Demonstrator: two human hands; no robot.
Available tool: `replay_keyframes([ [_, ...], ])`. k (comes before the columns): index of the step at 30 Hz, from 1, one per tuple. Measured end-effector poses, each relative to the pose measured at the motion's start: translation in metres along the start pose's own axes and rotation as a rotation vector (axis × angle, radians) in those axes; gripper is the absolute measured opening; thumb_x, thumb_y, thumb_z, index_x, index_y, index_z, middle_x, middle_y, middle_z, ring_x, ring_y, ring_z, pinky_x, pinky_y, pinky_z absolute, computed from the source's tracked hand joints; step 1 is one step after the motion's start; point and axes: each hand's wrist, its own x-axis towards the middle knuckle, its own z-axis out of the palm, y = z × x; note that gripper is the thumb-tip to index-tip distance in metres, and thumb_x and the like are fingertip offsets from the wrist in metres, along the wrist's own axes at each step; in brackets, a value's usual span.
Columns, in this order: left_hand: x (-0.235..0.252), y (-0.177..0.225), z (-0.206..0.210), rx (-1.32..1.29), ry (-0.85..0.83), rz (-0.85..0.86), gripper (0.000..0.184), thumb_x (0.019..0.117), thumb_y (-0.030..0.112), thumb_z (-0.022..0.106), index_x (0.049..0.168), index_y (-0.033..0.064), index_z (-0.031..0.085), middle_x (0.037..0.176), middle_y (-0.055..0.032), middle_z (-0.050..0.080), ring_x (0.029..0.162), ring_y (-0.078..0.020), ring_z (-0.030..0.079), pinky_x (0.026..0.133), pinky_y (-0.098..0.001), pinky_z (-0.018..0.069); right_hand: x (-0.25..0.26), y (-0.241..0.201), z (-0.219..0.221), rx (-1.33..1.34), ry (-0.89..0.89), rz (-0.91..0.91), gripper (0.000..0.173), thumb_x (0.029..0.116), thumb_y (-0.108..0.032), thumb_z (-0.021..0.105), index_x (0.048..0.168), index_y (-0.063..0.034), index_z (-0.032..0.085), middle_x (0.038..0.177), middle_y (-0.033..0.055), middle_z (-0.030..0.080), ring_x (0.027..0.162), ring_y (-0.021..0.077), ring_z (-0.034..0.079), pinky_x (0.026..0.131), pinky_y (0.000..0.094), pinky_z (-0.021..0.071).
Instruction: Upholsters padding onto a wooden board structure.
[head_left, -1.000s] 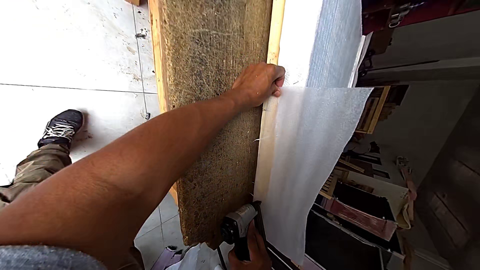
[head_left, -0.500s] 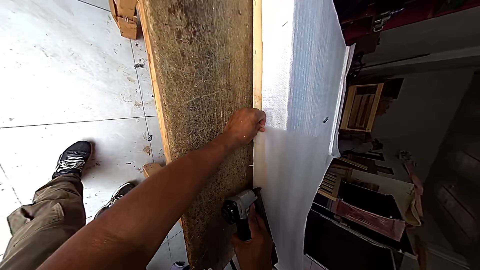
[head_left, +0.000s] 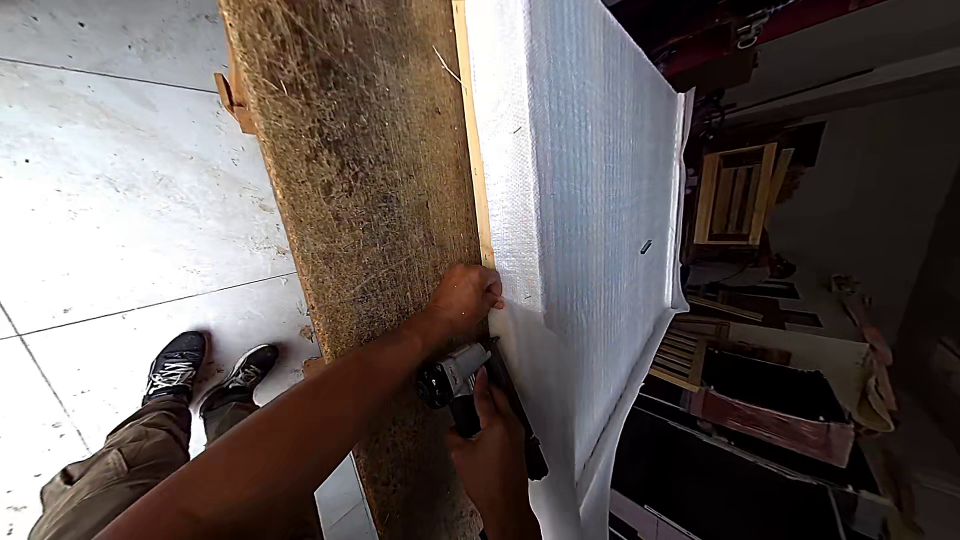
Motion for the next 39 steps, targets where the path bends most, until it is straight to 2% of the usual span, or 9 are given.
replay_keyframes([
  [4, 0.016, 0.011, -0.019, 0.082, -0.144, -0.13, 0.02, 0.0835, 0.025, 0.085, 0.082, 0.0114, 0.07, 0.08, -0.0044, 0.07, 0.078, -0.0196, 0.068, 0.073, -0.0433, 0.0555, 0.012, -0.015, -0.004, -0.006, -0.053, 0.031, 0.087, 0.0653, -0.014, 0.085, 0.147, -0.0043, 0.056, 0.127, 0.0158, 0.066, 0.091, 0.0249, 0.072, 0.072, 0.0421, 0.0622],
  [8, 0.027, 0.013, -0.03, 0.195, -0.267, -0.099, 0.021, 0.0873, 0.028, 0.082, 0.084, 0.0107, 0.07, 0.079, -0.0046, 0.069, 0.077, -0.0197, 0.068, 0.073, -0.0426, 0.055, 0.024, -0.023, -0.003, 0.043, -0.017, -0.046, 0.083, 0.0643, -0.015, 0.085, 0.143, -0.0053, 0.06, 0.137, 0.0142, 0.065, 0.104, 0.0242, 0.073, 0.078, 0.0415, 0.0631],
  [14, 0.046, 0.045, -0.062, 0.362, -0.451, -0.15, 0.015, 0.0917, 0.03, 0.076, 0.088, 0.0158, 0.074, 0.082, -0.0008, 0.069, 0.078, -0.0171, 0.067, 0.073, -0.0426, 0.0554, 0.044, -0.021, -0.01, 0.056, -0.022, -0.029, 0.086, 0.0653, -0.016, 0.084, 0.147, -0.008, 0.057, 0.139, 0.0134, 0.063, 0.097, 0.0243, 0.075, 0.071, 0.042, 0.0635],
  [17, 0.039, 0.081, -0.084, 0.327, -0.443, 0.088, 0.012, 0.0845, 0.031, 0.081, 0.084, 0.0225, 0.072, 0.075, 0.0079, 0.068, 0.069, -0.0098, 0.065, 0.063, -0.0401, 0.0559, 0.047, -0.027, -0.015, 0.095, -0.05, 0.003, 0.082, 0.0654, -0.015, 0.085, 0.143, -0.0062, 0.06, 0.136, 0.0166, 0.064, 0.091, 0.0265, 0.075, 0.067, 0.0438, 0.0637],
  [21, 0.021, 0.121, -0.068, 0.384, -0.638, 0.603, 0.079, 0.067, 0.037, 0.091, 0.139, 0.0265, 0.059, 0.131, 0.0013, 0.062, 0.118, -0.0231, 0.058, 0.089, -0.0456, 0.0528, 0.052, -0.046, -0.038, 0.067, -0.35, 0.256, 0.038, 0.084, -0.03, 0.075, 0.113, -0.0052, 0.075, 0.107, 0.0174, 0.075, 0.099, 0.0333, 0.074, 0.083, 0.0533, 0.0598],
  [23, 0.028, 0.129, -0.048, 0.404, -0.724, 0.728, 0.048, 0.0787, 0.03, 0.085, 0.123, 0.0221, 0.07, 0.111, -0.0026, 0.069, 0.104, -0.0258, 0.065, 0.08, -0.0457, 0.0538, 0.063, -0.048, -0.051, 0.097, -0.568, 0.307, 0.039, 0.0925, -0.033, 0.066, 0.122, -0.0088, 0.072, 0.119, 0.0167, 0.072, 0.111, 0.0341, 0.07, 0.094, 0.0549, 0.0548],
  [25, 0.049, 0.14, -0.034, 0.424, -0.853, 0.737, 0.011, 0.0934, 0.023, 0.073, 0.099, 0.0138, 0.077, 0.092, -0.006, 0.071, 0.09, -0.0259, 0.069, 0.076, -0.0465, 0.0565, 0.071, -0.041, -0.062, 0.178, -0.668, 0.259, 0.053, 0.0944, -0.028, 0.066, 0.145, -0.0163, 0.056, 0.142, 0.0166, 0.057, 0.109, 0.0374, 0.069, 0.089, 0.056, 0.0567],
  [29, 0.096, 0.166, -0.015, 0.522, -1.023, 0.689, 0.017, 0.0981, 0.025, 0.068, 0.101, 0.0119, 0.079, 0.094, -0.0092, 0.072, 0.092, -0.0286, 0.071, 0.081, -0.0523, 0.0572, 0.052, -0.032, -0.077, 0.319, -0.684, 0.174, 0.087, 0.0924, -0.023, 0.067, 0.165, -0.0258, 0.02, 0.166, 0.0108, 0.029, 0.093, 0.0358, 0.071, 0.076, 0.0551, 0.0589],
  [39, 0.133, 0.196, 0.013, 0.739, -1.175, 0.622, 0.017, 0.0966, 0.03, 0.069, 0.093, 0.0167, 0.08, 0.089, -0.0049, 0.075, 0.088, -0.0263, 0.071, 0.078, -0.0568, 0.0538, 0.031, -0.027, -0.099, 0.412, -0.509, 0.204, 0.079, 0.0948, -0.01, 0.06, 0.164, -0.0226, 0.023, 0.16, 0.0132, 0.036, 0.08, 0.0355, 0.07, 0.07, 0.0539, 0.0589],
])
